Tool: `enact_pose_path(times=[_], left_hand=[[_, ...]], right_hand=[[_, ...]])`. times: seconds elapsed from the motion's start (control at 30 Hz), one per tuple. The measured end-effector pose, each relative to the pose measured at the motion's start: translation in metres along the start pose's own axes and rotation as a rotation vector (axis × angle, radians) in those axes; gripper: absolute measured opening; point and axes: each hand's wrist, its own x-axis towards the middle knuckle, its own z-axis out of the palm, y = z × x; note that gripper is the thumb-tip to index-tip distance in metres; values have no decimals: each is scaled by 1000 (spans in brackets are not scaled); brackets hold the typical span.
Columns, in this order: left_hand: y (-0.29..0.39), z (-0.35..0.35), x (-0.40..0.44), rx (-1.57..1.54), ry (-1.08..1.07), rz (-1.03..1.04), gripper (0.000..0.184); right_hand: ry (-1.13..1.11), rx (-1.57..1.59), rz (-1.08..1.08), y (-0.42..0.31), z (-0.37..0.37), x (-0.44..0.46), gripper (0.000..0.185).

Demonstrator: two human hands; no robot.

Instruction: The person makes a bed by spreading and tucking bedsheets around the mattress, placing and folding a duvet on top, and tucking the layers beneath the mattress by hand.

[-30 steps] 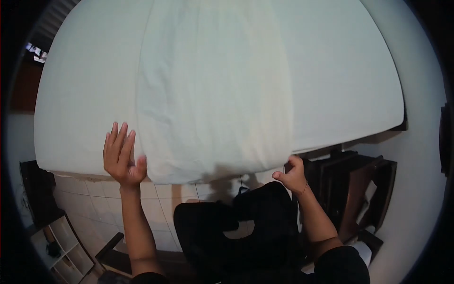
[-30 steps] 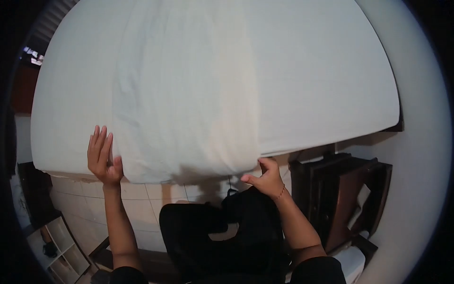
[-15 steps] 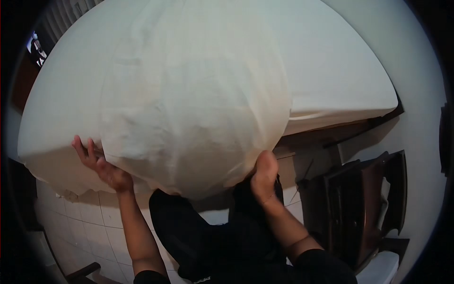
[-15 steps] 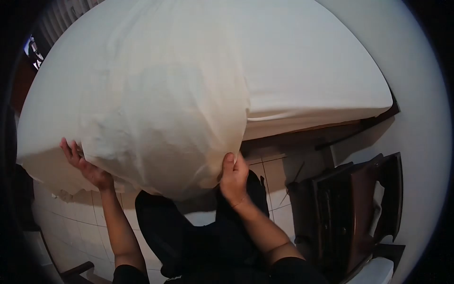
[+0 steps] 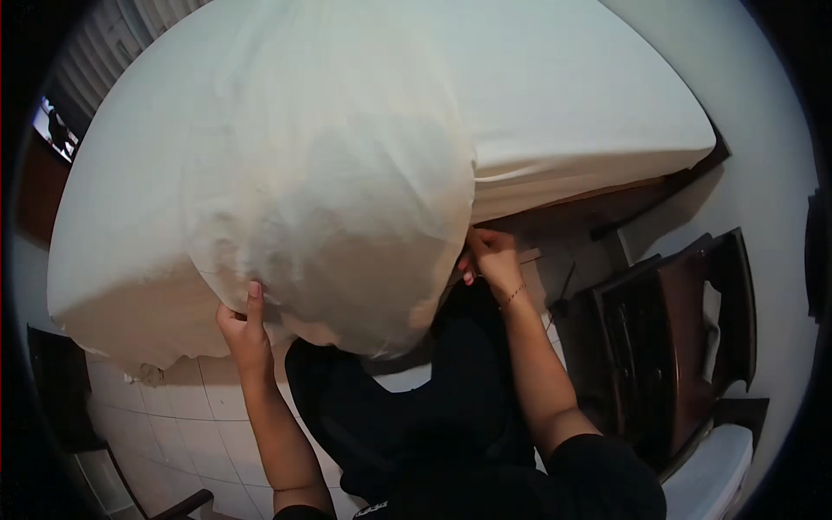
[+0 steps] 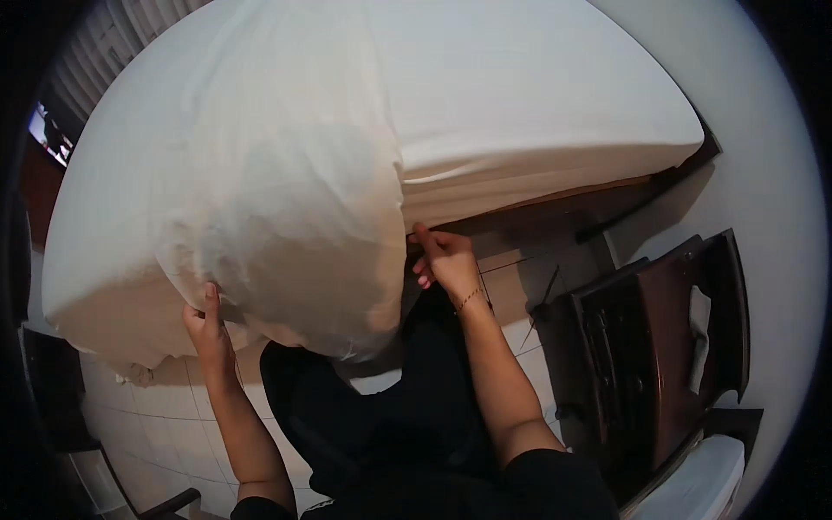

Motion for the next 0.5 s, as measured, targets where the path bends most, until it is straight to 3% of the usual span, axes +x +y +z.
enact_pose_path(times=[0.13, 0.27, 0.37, 0.5], left_hand=[[5, 14, 1, -102, 14, 49, 37], [6, 19, -8, -160, 152, 73, 33], [10, 27, -22, -211, 507, 456, 34], [2, 39, -31, -84, 525, 536, 32]], right_hand=[[-14, -91, -27, -13, 8, 7, 39], [-35, 256, 30, 0, 4, 22, 43], [-50, -11, 116, -21, 0, -6, 41], [118, 222, 62, -27, -1, -7, 38]])
